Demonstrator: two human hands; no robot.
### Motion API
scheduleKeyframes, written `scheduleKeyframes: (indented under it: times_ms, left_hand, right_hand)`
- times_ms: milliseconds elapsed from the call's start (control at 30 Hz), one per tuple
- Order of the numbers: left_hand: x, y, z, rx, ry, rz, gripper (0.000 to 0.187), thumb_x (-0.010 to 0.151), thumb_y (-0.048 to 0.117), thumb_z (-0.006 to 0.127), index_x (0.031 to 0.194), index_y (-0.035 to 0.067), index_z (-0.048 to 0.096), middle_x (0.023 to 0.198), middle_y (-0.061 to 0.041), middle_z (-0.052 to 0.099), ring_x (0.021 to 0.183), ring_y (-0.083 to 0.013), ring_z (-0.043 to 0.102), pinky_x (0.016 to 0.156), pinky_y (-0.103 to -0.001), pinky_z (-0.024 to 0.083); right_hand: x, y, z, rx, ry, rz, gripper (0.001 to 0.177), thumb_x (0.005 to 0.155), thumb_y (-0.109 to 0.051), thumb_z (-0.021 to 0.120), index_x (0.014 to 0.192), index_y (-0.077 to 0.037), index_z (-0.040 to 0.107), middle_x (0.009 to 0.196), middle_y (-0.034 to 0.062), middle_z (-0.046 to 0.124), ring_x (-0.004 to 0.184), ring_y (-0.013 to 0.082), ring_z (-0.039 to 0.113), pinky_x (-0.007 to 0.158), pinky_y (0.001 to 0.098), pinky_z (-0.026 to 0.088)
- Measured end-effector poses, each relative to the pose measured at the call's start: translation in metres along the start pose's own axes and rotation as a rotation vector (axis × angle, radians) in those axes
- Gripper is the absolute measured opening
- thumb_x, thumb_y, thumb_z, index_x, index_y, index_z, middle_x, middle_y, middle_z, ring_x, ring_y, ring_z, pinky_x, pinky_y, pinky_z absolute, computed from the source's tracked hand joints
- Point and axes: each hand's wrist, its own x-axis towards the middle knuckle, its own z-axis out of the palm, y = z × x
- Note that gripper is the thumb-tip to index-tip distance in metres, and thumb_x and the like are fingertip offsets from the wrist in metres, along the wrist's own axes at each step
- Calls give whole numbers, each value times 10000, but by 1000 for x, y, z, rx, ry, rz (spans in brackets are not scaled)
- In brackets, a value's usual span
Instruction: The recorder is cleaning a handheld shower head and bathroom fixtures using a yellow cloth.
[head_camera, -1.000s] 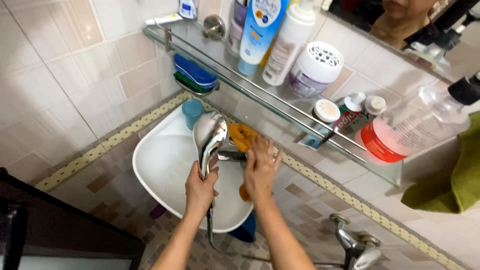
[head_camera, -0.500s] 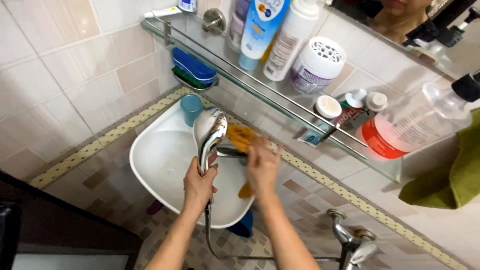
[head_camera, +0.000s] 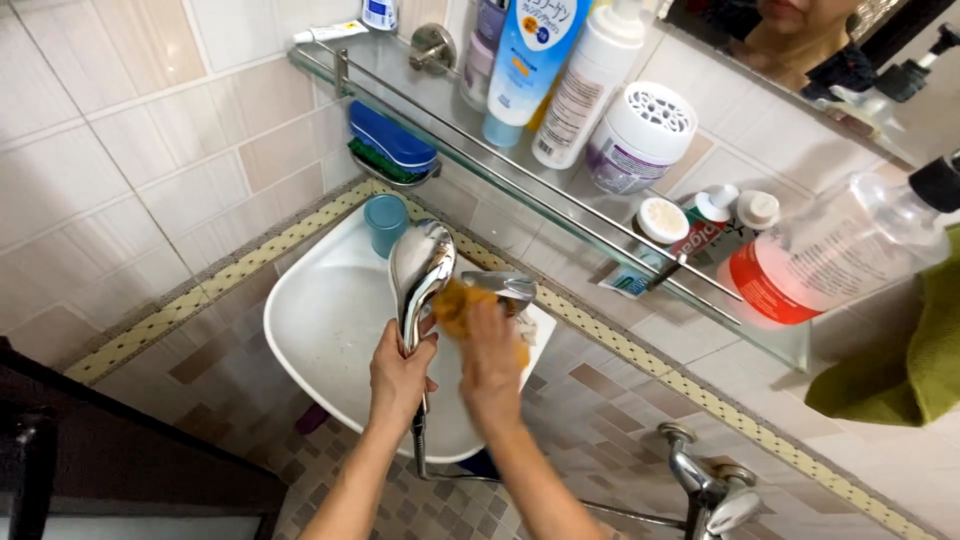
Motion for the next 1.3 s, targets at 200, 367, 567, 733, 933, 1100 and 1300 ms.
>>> scheduleKeyframes:
  times_ms: [200,367,567,733,933,1100,1300]
  left_hand:
    - [-1,3,-6,63,90,-5,178,874,151,666,892,48,522,667,-52,546,474,-159,564,420,-343,489]
    - [-3,7,2,75,112,1,234,882,160,682,866,41,481,664,-60,540,490,-166,562,431,-359,494]
    - [-6,7,7,92,106,-30,240,898,168,680,868,37,482,694,-66,547,512,-161,583,447,-340,533]
    - [-13,14,-3,43,121,-15,128,883,143,661,931,94,552,736,-28,580,527,-132,577,438,-328,530]
    - [-8,-1,7,53,113,-2,195,901,130,665,873,48,490,695,-63,537,509,-156,571,432,-334,529]
    - [-8,10,12,69,173,-27,313,913,161,684,839,27,411,664,-78,523,474,-175,587,409,-357,494]
    - [-13,0,12,57,143,-32,285,915,203,682,848,47,453,656,-70,543,475,-157,573,425,-340,514]
  right_hand:
    - [33,-18,26,-65,-25,-52,463,921,-113,592,1346,69,605,1431,264,585,1376,444,454,1136,553,337]
    - [102,-34,10,60,-483,220,328,1029,-225,522,1230,0,650,1292,230,663,1239,395,601,1105,488,447]
    - [64,-13,1,124,-593,255,383,950,-241,548,1277,-45,590,1302,228,653,1219,412,594,1100,507,423]
    - [23,3,-2,132,-125,-157,517,939,-109,612,1429,40,535,1504,230,504,1404,422,469,1160,518,353]
    - [68,-15,9,-56,-342,-158,409,918,-146,623,1322,-84,617,1477,155,550,1407,356,479,1192,493,373]
    - [56,0,11,184,-404,-42,592,819,-204,764,1343,-10,569,1442,217,527,1374,393,443,1114,504,351]
    - [-5,35,-26,242,-329,27,680,787,77,583,1448,-82,570,1496,134,580,1374,325,562,1144,432,463]
